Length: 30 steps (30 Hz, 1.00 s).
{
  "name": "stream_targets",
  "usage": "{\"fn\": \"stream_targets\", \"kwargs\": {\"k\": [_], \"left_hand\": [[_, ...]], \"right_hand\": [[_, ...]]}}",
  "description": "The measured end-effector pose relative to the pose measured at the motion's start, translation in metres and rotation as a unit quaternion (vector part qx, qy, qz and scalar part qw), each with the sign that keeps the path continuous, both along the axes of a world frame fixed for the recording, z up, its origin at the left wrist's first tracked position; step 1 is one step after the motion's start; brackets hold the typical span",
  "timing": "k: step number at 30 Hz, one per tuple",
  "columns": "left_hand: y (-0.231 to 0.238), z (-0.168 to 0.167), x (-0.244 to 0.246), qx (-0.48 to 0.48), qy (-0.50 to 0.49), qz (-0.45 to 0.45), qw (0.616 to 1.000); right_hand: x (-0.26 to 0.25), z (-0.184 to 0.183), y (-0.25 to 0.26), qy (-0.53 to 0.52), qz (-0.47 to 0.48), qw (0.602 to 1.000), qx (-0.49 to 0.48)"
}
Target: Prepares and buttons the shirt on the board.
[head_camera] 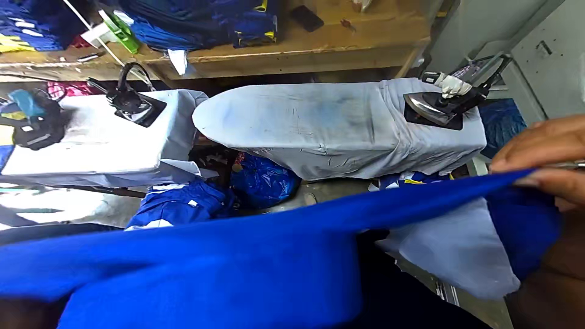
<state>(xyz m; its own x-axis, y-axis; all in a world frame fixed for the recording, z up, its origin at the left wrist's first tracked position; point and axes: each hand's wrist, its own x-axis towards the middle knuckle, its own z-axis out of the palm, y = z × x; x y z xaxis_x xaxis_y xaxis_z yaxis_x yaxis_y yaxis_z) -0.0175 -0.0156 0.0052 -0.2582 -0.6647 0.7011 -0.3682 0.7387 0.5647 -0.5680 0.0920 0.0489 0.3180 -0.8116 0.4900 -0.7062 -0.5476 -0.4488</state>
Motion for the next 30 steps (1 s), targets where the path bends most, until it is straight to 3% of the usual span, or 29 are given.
{"fn": "stream_targets", "kwargs": {"k": [3,7,11,14,16,19,25,30], "left_hand": [[-0.051,0.018,-0.061,-0.030,-0.025,0.048,0.998],[-0.176,0.012,-0.069,-0.090,-0.182,0.159,0.966],[-0.312,0.014,-0.122,-0.028,-0.209,0.156,0.965],[-0.386,0.018,-0.188,0.001,-0.214,0.144,0.966],[-0.442,0.005,-0.220,0.040,-0.247,0.132,0.959],[-0.520,-0.039,-0.256,0.132,-0.311,0.116,0.934],[-0.588,-0.133,-0.292,0.236,-0.405,0.068,0.881],[-0.594,-0.175,-0.296,0.195,-0.429,0.032,0.881]], "right_hand": [[-0.025,-0.007,-0.043,0.025,-0.006,1.000,-0.011],[-0.064,-0.008,-0.127,0.048,-0.028,0.998,0.016],[-0.117,-0.018,-0.239,0.014,-0.054,0.996,0.067],[-0.124,-0.015,-0.324,0.010,-0.163,0.975,0.154],[-0.114,-0.018,-0.379,0.026,-0.247,0.939,0.239],[-0.113,-0.054,-0.455,0.061,-0.285,0.902,0.319],[-0.107,-0.165,-0.524,0.071,-0.312,0.869,0.378],[-0.100,-0.212,-0.527,0.087,-0.377,0.841,0.378]]}}
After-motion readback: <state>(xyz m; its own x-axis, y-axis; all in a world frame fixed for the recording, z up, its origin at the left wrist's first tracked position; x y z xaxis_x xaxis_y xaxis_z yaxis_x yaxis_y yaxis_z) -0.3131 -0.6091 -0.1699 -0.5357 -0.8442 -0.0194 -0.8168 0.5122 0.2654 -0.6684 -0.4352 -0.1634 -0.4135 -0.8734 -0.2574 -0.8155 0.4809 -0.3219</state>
